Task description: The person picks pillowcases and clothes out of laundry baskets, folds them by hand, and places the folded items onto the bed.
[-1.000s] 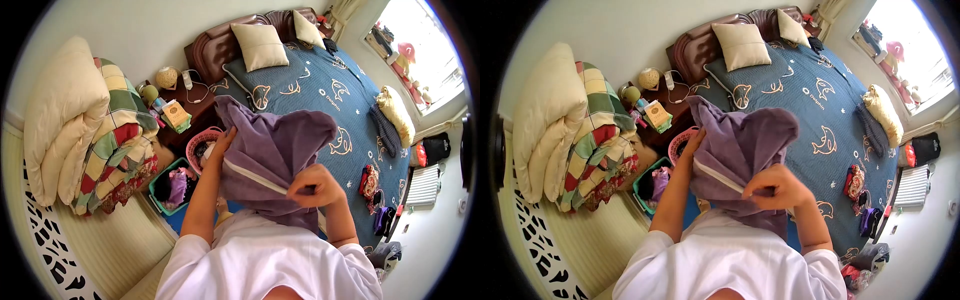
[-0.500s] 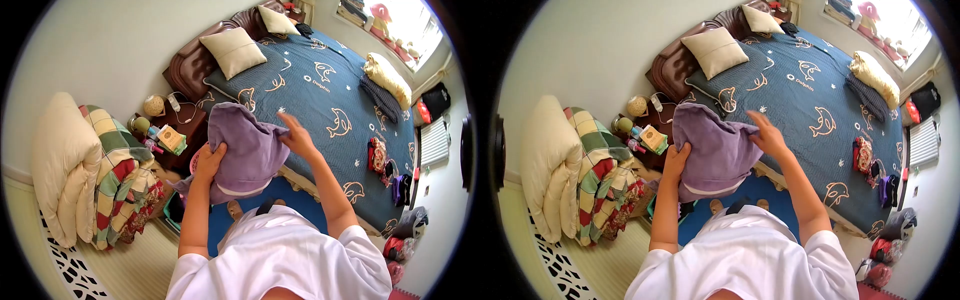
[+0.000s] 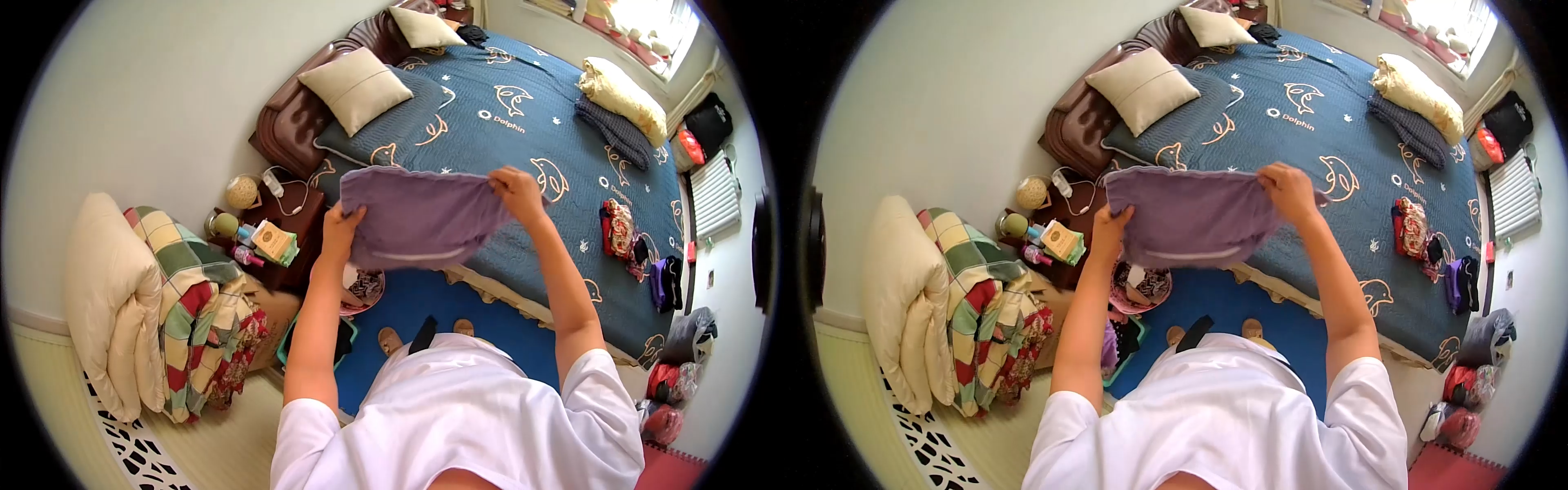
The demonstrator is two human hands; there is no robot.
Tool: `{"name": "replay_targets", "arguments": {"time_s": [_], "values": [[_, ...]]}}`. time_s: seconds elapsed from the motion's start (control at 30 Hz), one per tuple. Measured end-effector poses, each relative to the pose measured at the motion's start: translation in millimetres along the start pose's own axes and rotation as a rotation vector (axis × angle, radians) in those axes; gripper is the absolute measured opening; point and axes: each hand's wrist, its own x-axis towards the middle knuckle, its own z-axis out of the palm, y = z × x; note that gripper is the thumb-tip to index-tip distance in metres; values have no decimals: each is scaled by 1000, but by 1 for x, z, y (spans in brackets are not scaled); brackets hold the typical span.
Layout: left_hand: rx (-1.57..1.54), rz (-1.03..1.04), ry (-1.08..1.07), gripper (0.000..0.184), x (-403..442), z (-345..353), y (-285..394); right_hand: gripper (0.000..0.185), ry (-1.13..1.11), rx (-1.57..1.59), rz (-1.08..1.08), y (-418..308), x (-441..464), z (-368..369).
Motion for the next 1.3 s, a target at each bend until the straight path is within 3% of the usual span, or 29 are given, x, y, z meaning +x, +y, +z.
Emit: {"name": "replay_targets", "arguments": {"time_s": [0.07, 0.13, 0.2, 0.27, 0.37, 0.4, 0.43, 0.5, 0.57, 0.67, 0.77, 0.83, 0.97, 1.07, 1.2, 1.27, 1.3], "values": [[25, 78, 31, 19, 16, 21, 11, 12, 282, -34, -97, 0, -3, -28], [-18, 350, -88, 17, 29, 40, 27, 10, 335, -35, -129, 1, -18, -48], [30, 433, -104, 18, 28, 56, 33, 12, 499, -120, -164, 8, -45, -58], [551, 564, -150, 23, 19, 64, 18, 15, 464, -136, -143, 31, -76, -45], [742, 390, -114, 23, -3, 64, -72, 25, 159, -114, 57, 62, -138, -11], [716, 161, -318, 20, -8, 53, -95, 28, -1, -149, 157, 82, -164, 7], [516, -27, -359, 20, -23, 42, -131, 30, -164, -183, 256, 99, -190, 24], [400, -321, -365, 28, -66, 21, -171, 32, -489, -95, 425, 108, -228, 39], [312, -503, -332, 30, -106, 2, -192, 35, -829, -145, 376, 132, -267, 65], [295, -871, -160, 35, -156, -31, -197, 38, -1164, -151, 577, 133, -289, 87], [263, -948, 92, 29, -203, -71, -220, 37, -1198, -161, 574, 132, -294, 101], [270, -1006, 294, 28, -226, -90, -225, 34, -1048, -176, 586, 125, -285, 107], [119, -1024, 406, 28, -264, -121, -242, 32, -945, -70, 611, 123, -262, 130], [49, -1027, 393, 26, -287, -135, -248, 30, -913, -18, 743, 108, -240, 153], [71, -1079, 390, 26, -296, -149, -235, 30, -845, 51, 747, 75, -228, 192], [62, -1096, 376, 26, -297, -165, -234, 31, -827, 61, 601, 57, -227, 219], [83, -1118, 366, 26, -298, -172, -237, 31, -912, 79, 687, 45, -220, 227]]}}
